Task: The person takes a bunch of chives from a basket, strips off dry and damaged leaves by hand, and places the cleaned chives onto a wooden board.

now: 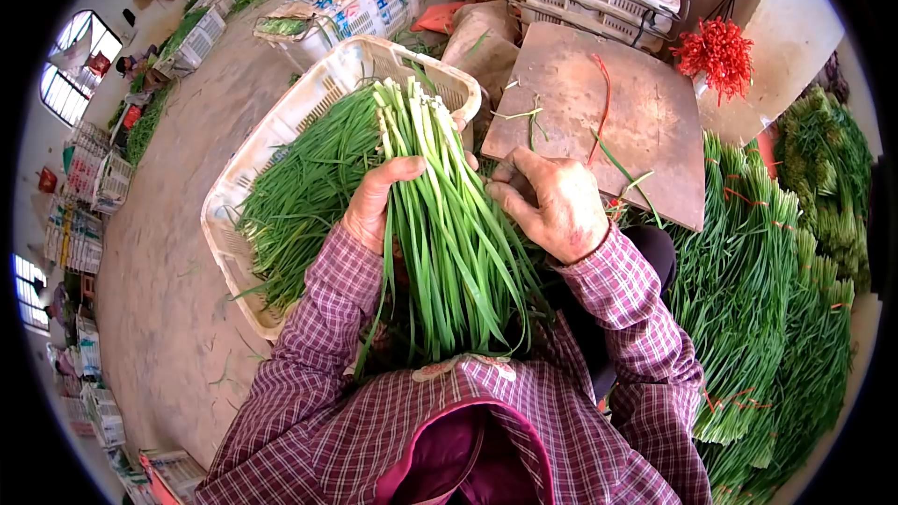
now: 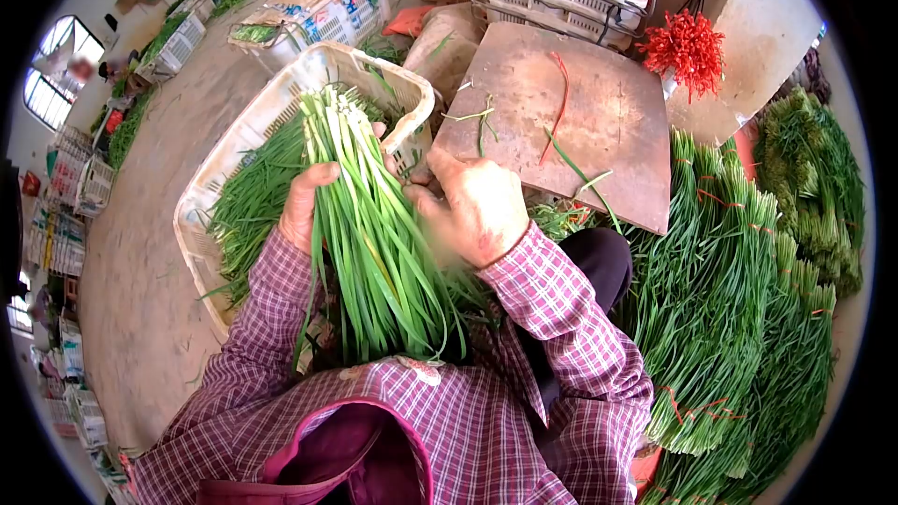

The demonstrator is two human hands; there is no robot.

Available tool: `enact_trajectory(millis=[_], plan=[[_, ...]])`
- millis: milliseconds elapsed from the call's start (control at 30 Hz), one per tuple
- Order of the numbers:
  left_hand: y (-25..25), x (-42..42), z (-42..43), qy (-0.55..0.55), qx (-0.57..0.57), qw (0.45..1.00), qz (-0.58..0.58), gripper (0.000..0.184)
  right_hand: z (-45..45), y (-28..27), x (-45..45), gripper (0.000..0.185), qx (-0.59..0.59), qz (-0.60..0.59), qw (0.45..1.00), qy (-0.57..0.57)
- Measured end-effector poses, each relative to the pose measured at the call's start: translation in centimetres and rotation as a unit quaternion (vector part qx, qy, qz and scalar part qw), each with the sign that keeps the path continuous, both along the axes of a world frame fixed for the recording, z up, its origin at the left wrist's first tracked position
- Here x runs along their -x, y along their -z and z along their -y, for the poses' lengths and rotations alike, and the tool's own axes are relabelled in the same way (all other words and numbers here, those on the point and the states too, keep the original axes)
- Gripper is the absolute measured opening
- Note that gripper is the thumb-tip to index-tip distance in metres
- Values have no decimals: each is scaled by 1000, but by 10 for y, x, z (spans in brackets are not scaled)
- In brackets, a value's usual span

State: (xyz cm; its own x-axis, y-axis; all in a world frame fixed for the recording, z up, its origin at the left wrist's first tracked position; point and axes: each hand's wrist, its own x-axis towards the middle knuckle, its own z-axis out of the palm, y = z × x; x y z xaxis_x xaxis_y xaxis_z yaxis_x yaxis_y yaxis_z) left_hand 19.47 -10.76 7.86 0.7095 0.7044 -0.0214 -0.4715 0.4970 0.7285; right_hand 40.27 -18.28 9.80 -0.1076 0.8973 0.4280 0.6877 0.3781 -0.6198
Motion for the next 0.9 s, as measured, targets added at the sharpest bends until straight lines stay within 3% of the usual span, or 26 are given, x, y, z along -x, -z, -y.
enact_trajectory(millis=[100, 233, 300, 367, 433, 567, 600, 633, 733, 900], plan=[[-1, 1, 4, 0, 25, 999, 21, 71, 1, 1, -7, 15, 10, -7, 1000, 8], [6, 2, 2, -16, 45, 998, 27, 70, -7, -1, -27, 15, -89, -16, 995, 48], [7, 2, 2, -3, 45, 998, 36, 68, -18, 3, -42, 15, -77, 84, 978, 178], [7, 1, 4, 8, 51, 997, 56, 68, -23, 3, -53, 21, -103, 137, 959, 226], [4, -3, 4, -8, 28, 999, 26, 72, -27, 6, -52, 35, -136, 122, 962, 203], [-4, -7, 10, -13, -3, 999, -34, 75, -17, -6, -12, 61, -56, -58, 996, 21], [0, -6, 8, -29, -7, 998, -51, 74, -21, -2, -4, 62, -83, -47, 995, 19], [-2, -7, 11, -21, 29, 999, -11, 59, -25, 0, 2, 62, -111, -35, 993, 16], [6, -3, 10, -21, 93, 995, -15, 49, -30, -2, 12, 59, -67, -68, 995, -20], [14, 0, 7, -21, 70, 997, -14, 51, -33, 1, 18, 52, -44, -135, 987, -74]])
